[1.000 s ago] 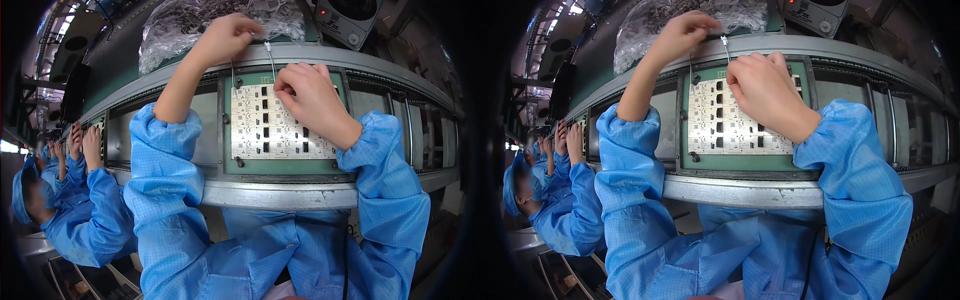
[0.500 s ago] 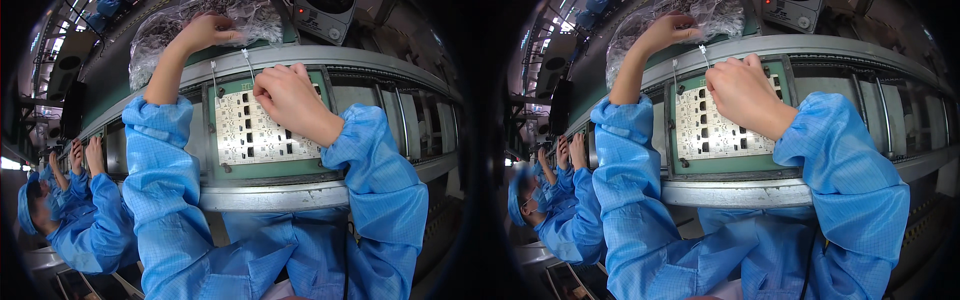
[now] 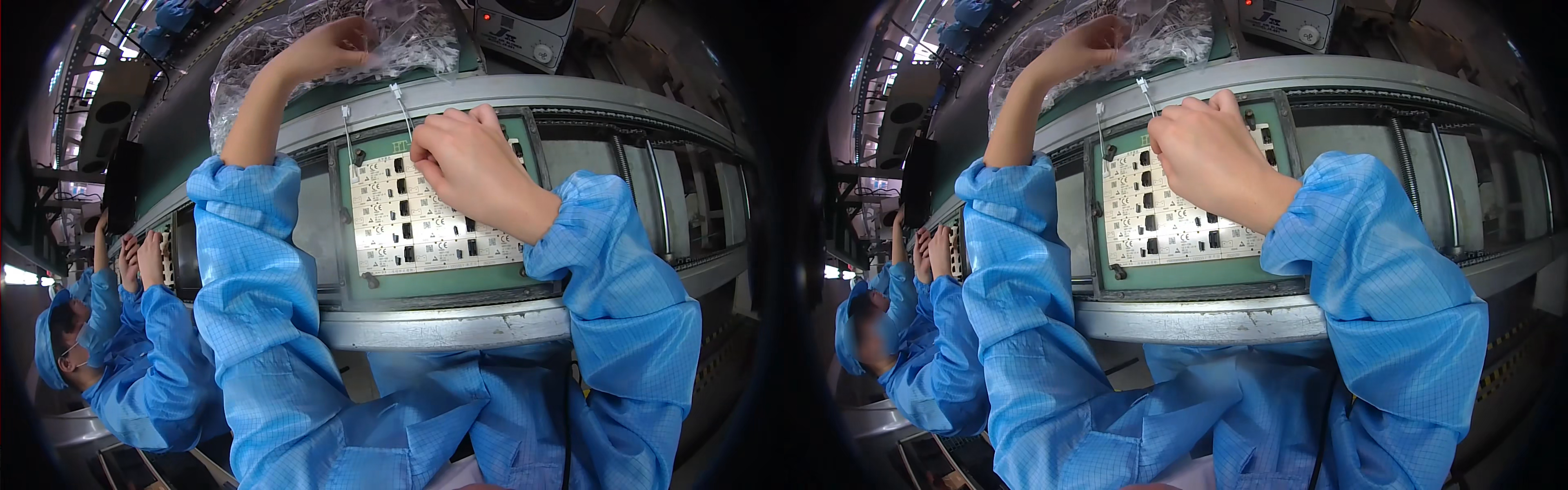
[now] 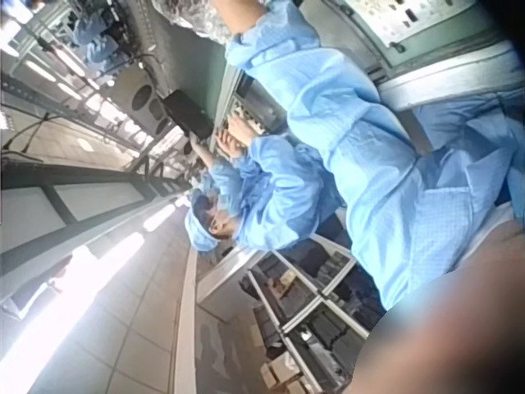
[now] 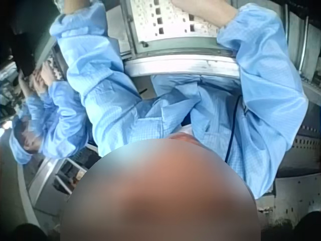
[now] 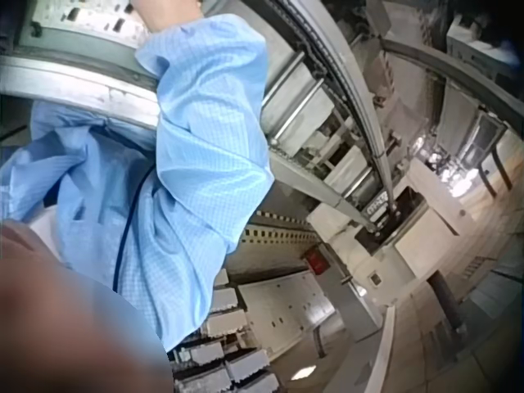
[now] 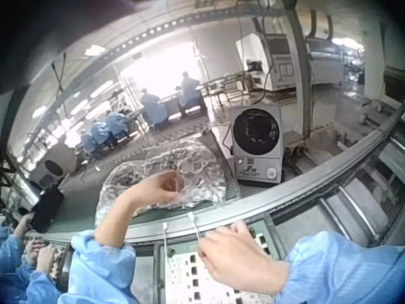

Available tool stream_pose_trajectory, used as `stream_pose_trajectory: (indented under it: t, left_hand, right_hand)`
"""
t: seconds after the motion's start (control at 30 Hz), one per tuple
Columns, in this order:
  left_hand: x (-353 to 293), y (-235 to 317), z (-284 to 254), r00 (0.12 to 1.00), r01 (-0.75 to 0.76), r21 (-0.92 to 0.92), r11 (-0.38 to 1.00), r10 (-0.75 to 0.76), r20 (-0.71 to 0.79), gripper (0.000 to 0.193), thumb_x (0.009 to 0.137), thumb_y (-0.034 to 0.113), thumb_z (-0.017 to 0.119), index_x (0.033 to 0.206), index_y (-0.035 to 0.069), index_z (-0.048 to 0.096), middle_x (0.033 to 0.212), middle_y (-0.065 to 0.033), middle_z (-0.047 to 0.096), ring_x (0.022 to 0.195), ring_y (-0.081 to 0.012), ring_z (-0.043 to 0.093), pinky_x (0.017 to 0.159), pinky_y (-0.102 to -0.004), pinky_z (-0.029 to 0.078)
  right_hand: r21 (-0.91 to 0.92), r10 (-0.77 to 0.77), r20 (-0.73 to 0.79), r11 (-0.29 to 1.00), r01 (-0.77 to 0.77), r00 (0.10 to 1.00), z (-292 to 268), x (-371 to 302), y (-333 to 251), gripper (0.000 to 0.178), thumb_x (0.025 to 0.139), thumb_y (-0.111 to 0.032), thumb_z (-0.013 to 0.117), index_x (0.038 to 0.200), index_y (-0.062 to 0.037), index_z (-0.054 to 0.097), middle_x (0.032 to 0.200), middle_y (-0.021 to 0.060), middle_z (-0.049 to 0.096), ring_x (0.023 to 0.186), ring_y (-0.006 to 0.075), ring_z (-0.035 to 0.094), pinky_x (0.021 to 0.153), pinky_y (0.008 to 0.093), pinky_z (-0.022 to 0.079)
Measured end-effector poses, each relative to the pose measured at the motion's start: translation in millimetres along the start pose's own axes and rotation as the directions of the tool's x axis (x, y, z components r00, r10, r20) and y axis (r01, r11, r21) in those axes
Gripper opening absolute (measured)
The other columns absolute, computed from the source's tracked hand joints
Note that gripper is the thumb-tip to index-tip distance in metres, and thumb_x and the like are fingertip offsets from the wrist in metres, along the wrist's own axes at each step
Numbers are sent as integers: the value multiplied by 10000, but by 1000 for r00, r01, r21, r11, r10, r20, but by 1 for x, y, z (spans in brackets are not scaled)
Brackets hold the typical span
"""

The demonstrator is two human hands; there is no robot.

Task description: Assemble small electronic components and wires onto a printed circuit board on an industrial assembly line.

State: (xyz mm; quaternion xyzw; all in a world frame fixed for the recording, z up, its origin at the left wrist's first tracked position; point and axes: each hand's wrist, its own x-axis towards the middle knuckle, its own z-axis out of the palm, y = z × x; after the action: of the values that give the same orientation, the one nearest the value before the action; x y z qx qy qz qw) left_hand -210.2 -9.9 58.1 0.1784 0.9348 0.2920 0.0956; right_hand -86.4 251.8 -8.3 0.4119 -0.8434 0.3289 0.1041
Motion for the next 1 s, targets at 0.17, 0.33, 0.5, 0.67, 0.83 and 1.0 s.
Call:
stream_pose_trajectory:
  t: [0.17,0.33,0.5,0.67,0.83,1.0]
  left_hand:
    - [2,14,4,991,-71,486,871,6,135,647,812,254,758,1402,85,553,1161,-155,675,995,-255,627,910,-365,501]
    - [-3,35,9,980,-19,458,889,-75,187,550,782,186,695,1306,57,588,1053,-204,681,964,-294,651,900,-386,509]
    - [-2,27,14,968,95,685,722,-227,104,523,763,186,683,1252,28,585,1005,-223,698,953,-372,676,858,-448,527]
    - [-7,10,8,997,-74,692,718,80,23,430,808,240,694,1134,-15,578,1008,-224,692,944,-424,667,827,-496,540]
    - [-16,14,-5,953,-126,879,461,301,-21,334,874,239,686,1134,50,595,909,-185,693,915,-391,680,763,-491,553]
    - [-24,29,-36,977,-83,941,328,214,11,280,904,288,663,1062,64,612,903,-173,685,883,-401,666,737,-514,516]
  right_hand:
    - [-19,-27,-16,999,26,1000,3,1,0,51,890,-93,637,843,-91,616,834,15,616,881,214,571,869,374,343]
    - [-30,-16,-6,999,16,1000,3,0,1,51,890,-93,638,844,-87,616,846,19,621,883,217,571,872,379,348]
    - [-53,-26,-5,998,26,1000,3,0,0,51,892,-95,638,846,-87,618,853,21,623,886,218,574,878,384,352]
    - [-68,-30,-4,997,30,1000,1,1,0,48,891,-96,643,850,-85,621,850,20,623,884,221,574,879,383,352]
    - [-66,-39,-6,997,38,999,2,1,-1,49,895,-91,639,851,-82,619,850,23,622,884,219,572,881,383,350]
    - [-81,-39,-4,996,39,999,3,-1,2,48,898,-92,639,855,-81,619,855,23,621,880,217,568,880,383,349]
